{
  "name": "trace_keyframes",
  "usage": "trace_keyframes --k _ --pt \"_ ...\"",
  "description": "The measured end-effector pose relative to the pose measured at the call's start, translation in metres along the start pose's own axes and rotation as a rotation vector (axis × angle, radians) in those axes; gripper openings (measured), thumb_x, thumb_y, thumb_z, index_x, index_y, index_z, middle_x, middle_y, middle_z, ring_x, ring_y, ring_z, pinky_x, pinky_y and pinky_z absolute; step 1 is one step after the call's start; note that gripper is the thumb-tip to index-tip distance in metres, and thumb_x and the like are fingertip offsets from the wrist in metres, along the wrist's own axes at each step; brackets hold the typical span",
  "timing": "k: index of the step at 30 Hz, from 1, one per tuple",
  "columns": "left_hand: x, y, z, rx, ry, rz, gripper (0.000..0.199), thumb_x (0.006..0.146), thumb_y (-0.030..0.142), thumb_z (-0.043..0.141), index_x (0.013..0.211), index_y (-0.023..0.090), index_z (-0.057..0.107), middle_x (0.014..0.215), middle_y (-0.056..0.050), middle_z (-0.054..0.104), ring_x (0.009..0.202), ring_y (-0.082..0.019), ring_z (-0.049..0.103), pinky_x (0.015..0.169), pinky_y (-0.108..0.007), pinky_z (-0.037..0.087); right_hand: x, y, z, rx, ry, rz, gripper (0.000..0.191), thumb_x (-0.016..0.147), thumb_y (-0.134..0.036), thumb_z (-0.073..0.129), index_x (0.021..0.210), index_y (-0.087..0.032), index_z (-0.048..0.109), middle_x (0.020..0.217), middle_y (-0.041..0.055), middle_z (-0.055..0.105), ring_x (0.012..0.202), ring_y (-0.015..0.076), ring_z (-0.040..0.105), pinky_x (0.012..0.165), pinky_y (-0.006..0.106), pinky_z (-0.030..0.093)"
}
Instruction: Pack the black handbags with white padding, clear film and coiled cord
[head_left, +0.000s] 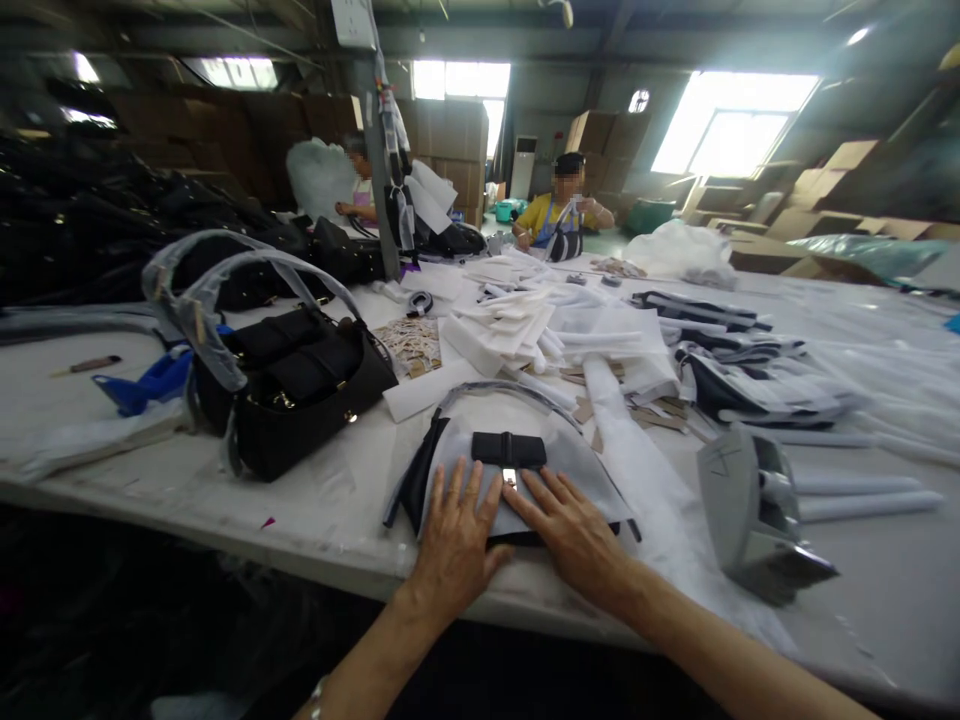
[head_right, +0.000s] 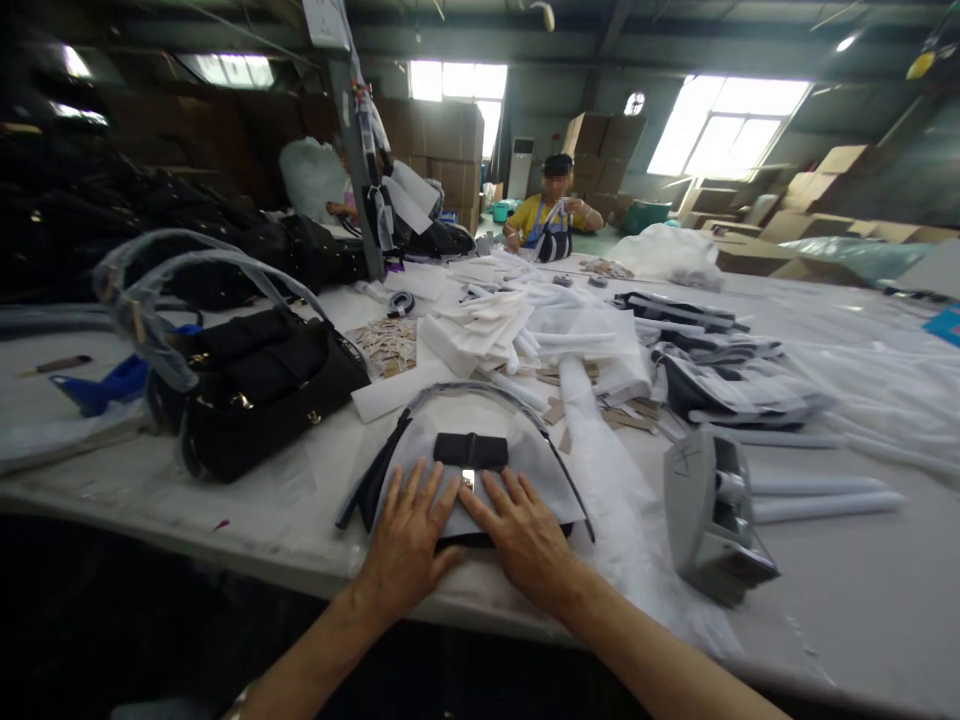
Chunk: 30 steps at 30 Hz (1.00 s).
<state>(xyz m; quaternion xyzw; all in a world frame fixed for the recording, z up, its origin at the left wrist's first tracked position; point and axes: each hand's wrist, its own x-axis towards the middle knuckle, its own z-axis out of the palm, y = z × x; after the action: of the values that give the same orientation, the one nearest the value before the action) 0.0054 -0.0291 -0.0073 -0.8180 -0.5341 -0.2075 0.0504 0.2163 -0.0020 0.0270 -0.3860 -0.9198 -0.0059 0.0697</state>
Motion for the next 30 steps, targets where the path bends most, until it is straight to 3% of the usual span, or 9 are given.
trace_keyframes --k 4,6,8,11,14,17,22,25,30 --pt "0.006 -0.007 -0.008 -0.075 -0.079 -0.062 0.078 0.083 0.067 0.058 0.147 0.023 0.044 0.153 -0.019 0.040 0.145 -0.043 0.028 0.113 -0.070 0.027 0.023 0.009 -0.048 0.307 -0.151 0.050 0.045 0.099 -0.047 0.045 0.135 -0.023 0.057 0.130 0.0137 0.063 0.118 0.0310 0.059 0.100 0.048 0.048" --pt "0.013 -0.016 -0.016 -0.205 -0.186 -0.120 0.057 0.096 0.058 0.039 0.142 0.025 0.051 0.149 -0.015 0.047 0.143 -0.037 0.035 0.112 -0.066 0.031 0.037 0.020 -0.068 0.420 -0.219 0.157 0.047 0.103 -0.046 0.031 0.106 -0.019 0.070 0.099 0.0091 0.073 0.090 0.0220 0.067 0.083 0.034 0.052" --pt "0.023 -0.025 -0.026 -0.348 -0.252 -0.220 0.049 0.103 0.043 0.023 0.131 0.027 0.061 0.142 -0.010 0.057 0.139 -0.029 0.044 0.113 -0.056 0.036 0.046 0.031 -0.076 0.414 -0.255 0.278 0.044 0.101 -0.044 0.038 0.086 -0.018 0.069 0.078 0.0058 0.070 0.069 0.0176 0.063 0.069 0.029 0.049" --pt "0.035 -0.034 -0.043 -0.411 -0.234 -0.372 0.035 0.101 0.037 0.036 0.108 0.024 0.068 0.122 -0.008 0.069 0.120 -0.024 0.061 0.103 -0.041 0.047 0.043 0.036 -0.062 0.308 -0.150 0.231 0.027 0.092 -0.044 0.059 0.093 -0.019 0.069 0.087 0.0067 0.070 0.080 0.0214 0.063 0.076 0.033 0.049" --pt "0.047 -0.037 -0.055 -0.272 -0.253 -0.410 0.013 0.091 0.034 0.059 0.092 0.022 0.063 0.101 -0.006 0.069 0.097 -0.023 0.066 0.089 -0.035 0.051 0.025 0.031 -0.032 0.240 0.043 0.098 0.035 0.092 -0.038 0.061 0.123 -0.022 0.062 0.112 0.0101 0.065 0.106 0.0271 0.059 0.096 0.044 0.046" --pt "0.061 -0.040 -0.064 -0.094 -0.331 -0.392 0.009 0.091 0.031 0.059 0.092 0.022 0.061 0.100 -0.006 0.067 0.093 -0.024 0.066 0.082 -0.035 0.051 0.012 0.026 -0.011 0.193 0.126 0.092 0.039 0.093 -0.033 0.059 0.131 -0.026 0.057 0.119 0.0095 0.062 0.113 0.0278 0.056 0.099 0.046 0.044" --pt "0.090 -0.050 -0.067 0.222 -0.196 -0.421 0.026 0.093 0.026 0.052 0.118 0.019 0.057 0.119 -0.013 0.062 0.112 -0.029 0.058 0.092 -0.039 0.048 0.019 0.028 -0.019 0.214 0.012 0.109 0.032 0.095 -0.037 0.057 0.125 -0.027 0.063 0.110 0.0079 0.064 0.104 0.0270 0.060 0.094 0.046 0.046" --pt "0.109 -0.058 -0.063 0.203 -0.299 -0.453 0.027 0.095 0.034 0.048 0.112 0.017 0.062 0.117 -0.014 0.066 0.116 -0.030 0.057 0.097 -0.041 0.046 0.027 0.026 -0.033 0.269 -0.077 0.136 0.029 0.097 -0.036 0.054 0.121 -0.025 0.065 0.108 0.0089 0.065 0.099 0.0257 0.063 0.090 0.042 0.048" --pt "0.147 -0.078 -0.054 0.137 -0.495 -0.452 0.031 0.093 0.041 0.047 0.102 0.020 0.069 0.109 -0.012 0.072 0.105 -0.029 0.066 0.085 -0.037 0.051 0.037 0.016 -0.044 0.363 -0.143 0.288 0.031 0.101 -0.039 0.043 0.107 -0.019 0.065 0.103 0.0094 0.066 0.091 0.0237 0.067 0.083 0.037 0.050"
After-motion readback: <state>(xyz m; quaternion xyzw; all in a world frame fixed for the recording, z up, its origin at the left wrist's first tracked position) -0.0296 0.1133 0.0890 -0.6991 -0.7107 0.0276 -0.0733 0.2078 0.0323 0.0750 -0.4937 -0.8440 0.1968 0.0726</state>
